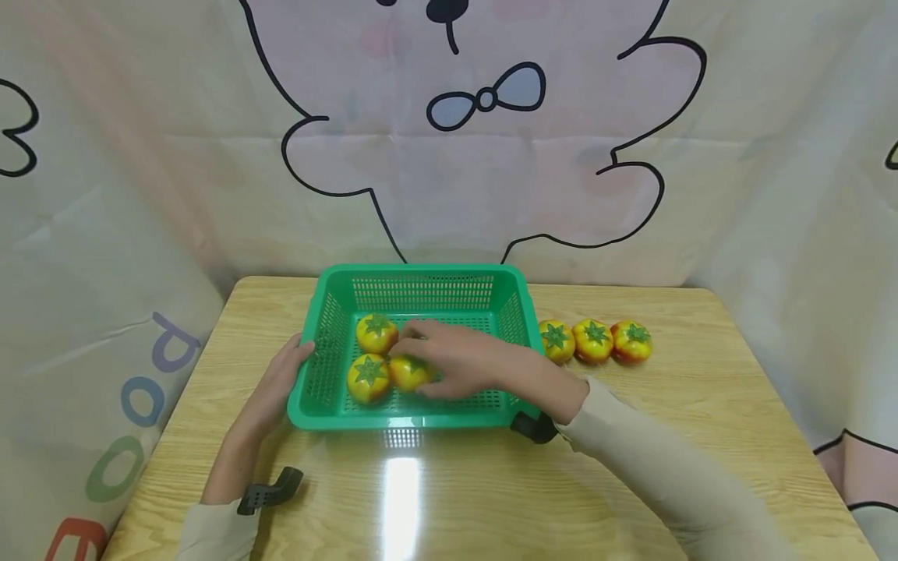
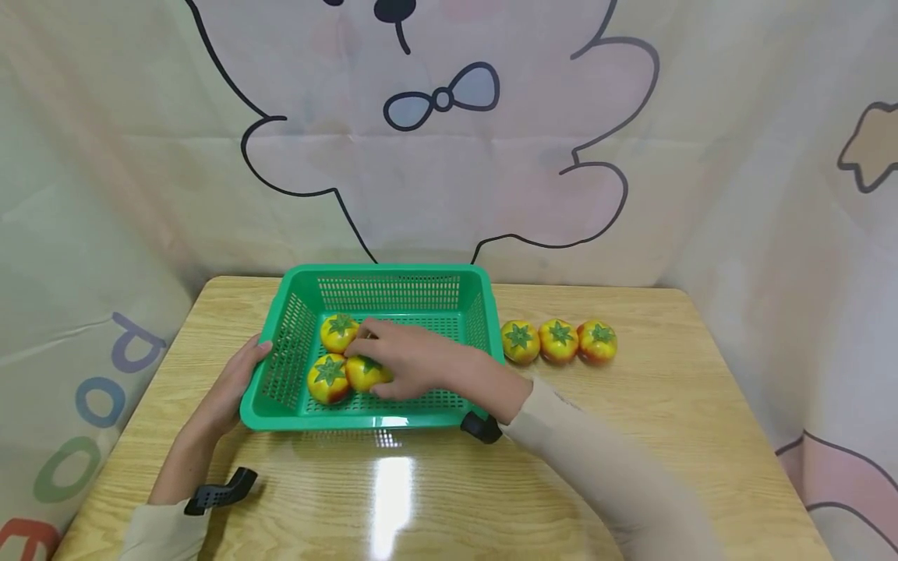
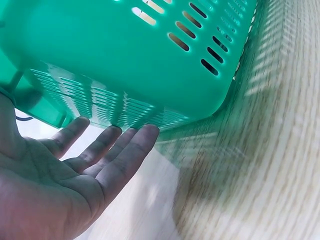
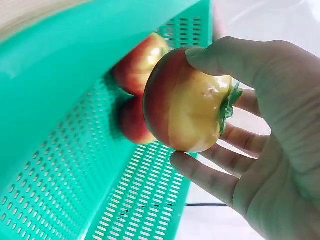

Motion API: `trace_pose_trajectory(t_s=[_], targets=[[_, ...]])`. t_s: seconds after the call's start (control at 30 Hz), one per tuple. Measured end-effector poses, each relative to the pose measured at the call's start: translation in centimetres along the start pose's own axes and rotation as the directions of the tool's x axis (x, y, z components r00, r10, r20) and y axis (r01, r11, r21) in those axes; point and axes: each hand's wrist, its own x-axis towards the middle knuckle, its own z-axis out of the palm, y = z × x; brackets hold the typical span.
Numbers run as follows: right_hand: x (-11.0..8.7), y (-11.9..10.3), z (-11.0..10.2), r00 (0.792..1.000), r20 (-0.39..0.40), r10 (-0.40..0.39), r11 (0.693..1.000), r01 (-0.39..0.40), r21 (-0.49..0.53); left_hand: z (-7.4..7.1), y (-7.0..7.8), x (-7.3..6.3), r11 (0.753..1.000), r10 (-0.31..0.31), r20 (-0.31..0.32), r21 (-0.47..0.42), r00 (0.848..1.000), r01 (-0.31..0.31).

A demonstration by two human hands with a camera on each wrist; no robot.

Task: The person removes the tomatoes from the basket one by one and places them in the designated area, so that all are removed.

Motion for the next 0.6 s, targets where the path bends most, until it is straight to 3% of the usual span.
trace_pose_trajectory(t_s=[0.27, 0.6], targets=[[-1.6, -0.6, -0.5, 0.994, -0.104, 0.016, 1.000, -0.014, 0.021, -0.2, 0.1, 0.0, 1.000, -0.001, 0.004, 0.006, 1.000, 0.001], [-4.6, -1.3, 0.1, 0.963, -0.262, 0.062, 0.997, -0.048, 0.061, 0.0, -0.1, 0.3, 1.000, -0.009, 0.009, 0.004, 1.000, 0.009]])
